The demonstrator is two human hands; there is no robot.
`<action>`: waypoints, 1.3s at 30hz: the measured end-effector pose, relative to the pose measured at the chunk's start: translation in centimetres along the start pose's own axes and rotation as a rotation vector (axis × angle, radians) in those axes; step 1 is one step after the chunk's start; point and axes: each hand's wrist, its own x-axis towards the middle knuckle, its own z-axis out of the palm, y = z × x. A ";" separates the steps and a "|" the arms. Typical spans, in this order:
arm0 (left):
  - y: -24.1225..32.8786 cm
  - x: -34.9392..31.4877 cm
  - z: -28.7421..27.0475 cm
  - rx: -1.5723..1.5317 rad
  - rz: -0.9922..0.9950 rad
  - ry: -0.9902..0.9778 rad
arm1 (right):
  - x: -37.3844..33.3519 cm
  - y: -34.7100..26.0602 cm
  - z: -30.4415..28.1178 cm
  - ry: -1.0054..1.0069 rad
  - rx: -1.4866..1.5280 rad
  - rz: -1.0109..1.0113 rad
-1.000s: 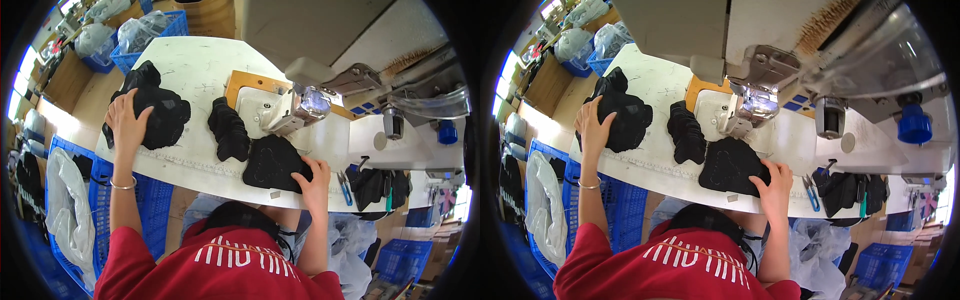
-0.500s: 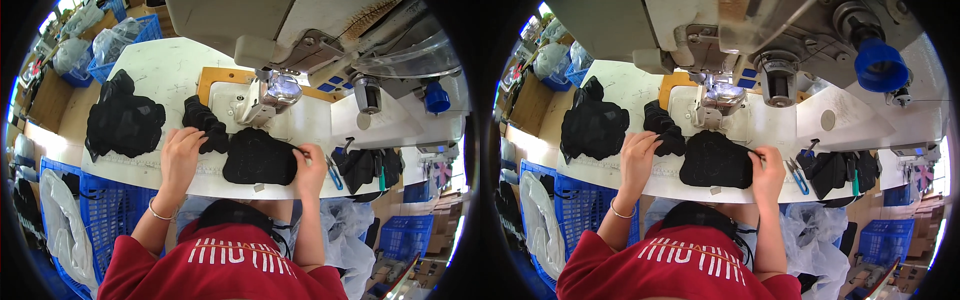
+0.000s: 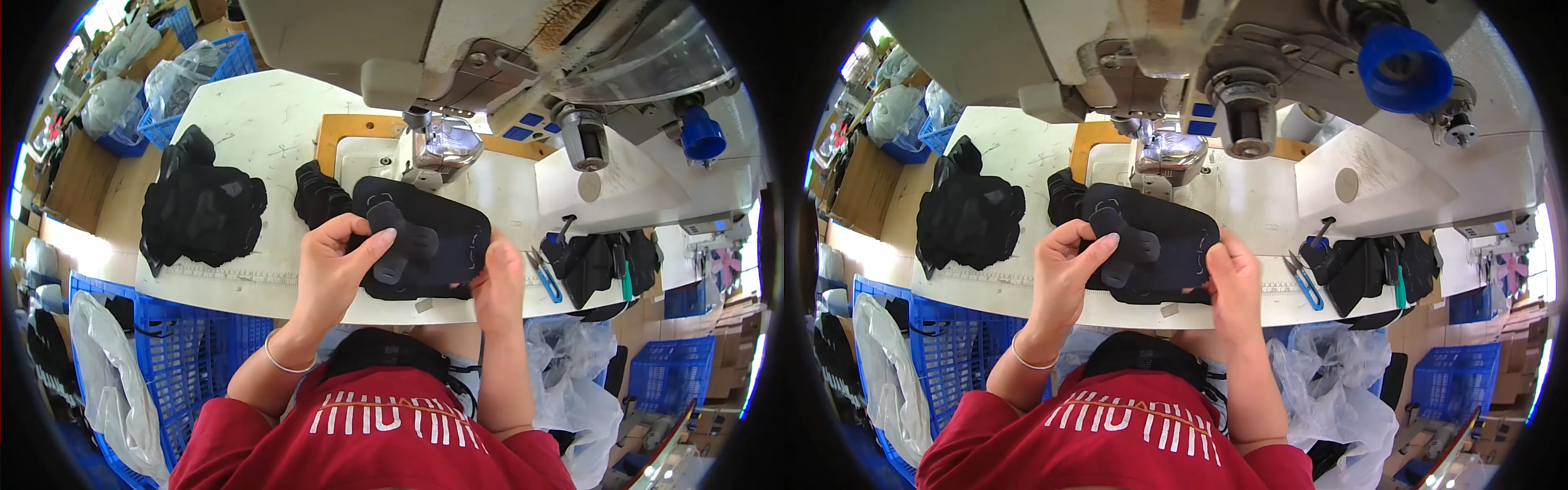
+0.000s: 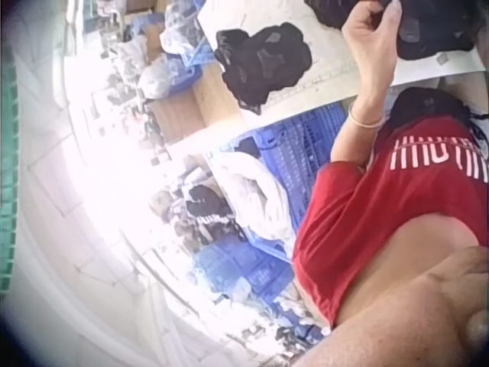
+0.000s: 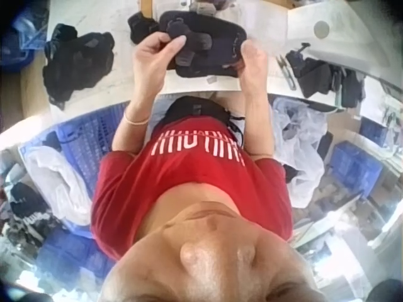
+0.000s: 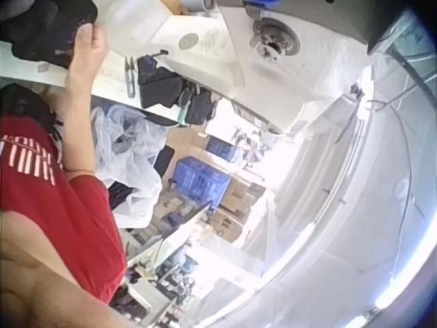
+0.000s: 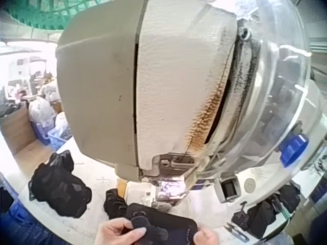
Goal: Stitching together small black fabric pieces using an industrial sewing machine.
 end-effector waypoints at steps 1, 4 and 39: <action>0.0 -0.1 0.2 0.004 0.029 0.019 | -0.4 0.4 0.5 0.067 -0.011 0.117; -0.5 -0.1 -0.3 0.070 -0.007 0.007 | -1.0 1.3 1.0 0.019 -0.162 0.194; -0.1 -1.1 0.7 0.287 0.187 0.107 | -1.6 0.8 2.8 0.153 -0.239 0.015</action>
